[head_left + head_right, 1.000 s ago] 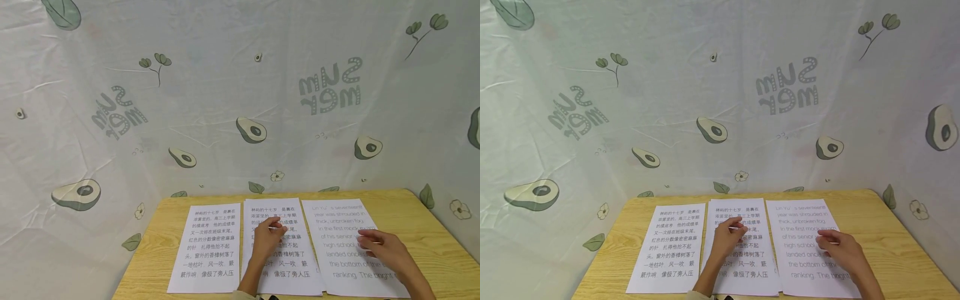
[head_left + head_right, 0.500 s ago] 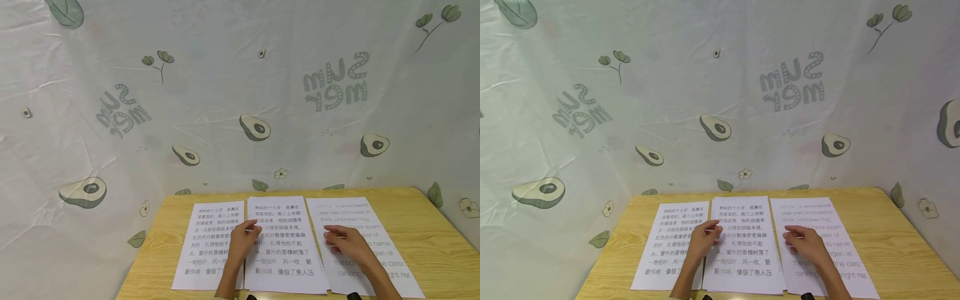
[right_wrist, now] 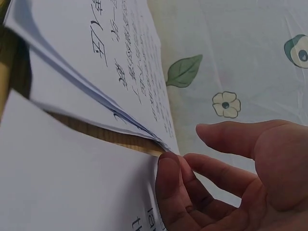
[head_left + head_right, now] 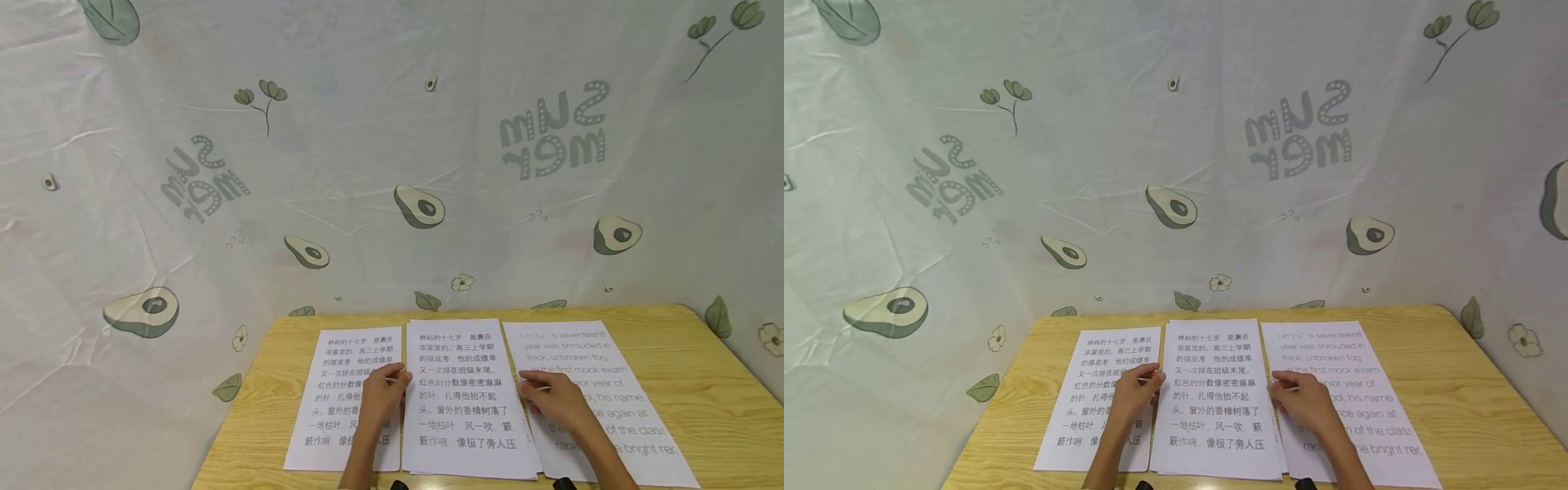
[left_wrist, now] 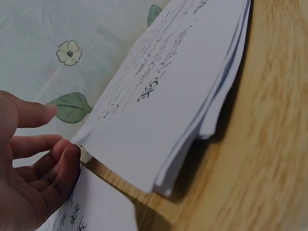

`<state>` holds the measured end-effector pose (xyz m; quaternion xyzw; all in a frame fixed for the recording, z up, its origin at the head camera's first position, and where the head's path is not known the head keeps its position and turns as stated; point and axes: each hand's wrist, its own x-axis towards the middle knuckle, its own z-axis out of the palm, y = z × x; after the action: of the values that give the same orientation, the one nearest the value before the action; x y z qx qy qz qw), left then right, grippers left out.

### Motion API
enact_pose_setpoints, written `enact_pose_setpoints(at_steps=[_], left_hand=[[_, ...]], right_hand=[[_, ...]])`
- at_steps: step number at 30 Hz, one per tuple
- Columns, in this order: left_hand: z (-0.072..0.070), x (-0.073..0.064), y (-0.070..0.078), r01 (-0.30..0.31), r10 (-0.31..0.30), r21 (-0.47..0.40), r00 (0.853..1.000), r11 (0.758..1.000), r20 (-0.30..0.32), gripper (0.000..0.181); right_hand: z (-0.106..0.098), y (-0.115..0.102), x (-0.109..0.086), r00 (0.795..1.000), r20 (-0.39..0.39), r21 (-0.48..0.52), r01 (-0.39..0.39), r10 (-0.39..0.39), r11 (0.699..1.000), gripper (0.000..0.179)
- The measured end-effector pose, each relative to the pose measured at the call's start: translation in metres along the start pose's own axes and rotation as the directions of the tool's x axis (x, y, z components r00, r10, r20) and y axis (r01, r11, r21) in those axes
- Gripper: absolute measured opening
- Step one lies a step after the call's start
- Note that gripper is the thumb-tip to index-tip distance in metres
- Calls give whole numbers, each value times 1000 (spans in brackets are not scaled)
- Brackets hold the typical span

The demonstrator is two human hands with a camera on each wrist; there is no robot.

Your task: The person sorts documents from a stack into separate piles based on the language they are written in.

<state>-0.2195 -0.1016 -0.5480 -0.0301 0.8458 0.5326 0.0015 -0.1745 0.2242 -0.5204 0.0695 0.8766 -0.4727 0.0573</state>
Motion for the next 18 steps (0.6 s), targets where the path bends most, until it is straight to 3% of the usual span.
enact_pose_setpoints(at_steps=[18], left_hand=[[2,-1,0,-62,63,146,998,987,-1,35]], right_hand=[[11,0,7,998,-2,-165,66,-67,984,44]])
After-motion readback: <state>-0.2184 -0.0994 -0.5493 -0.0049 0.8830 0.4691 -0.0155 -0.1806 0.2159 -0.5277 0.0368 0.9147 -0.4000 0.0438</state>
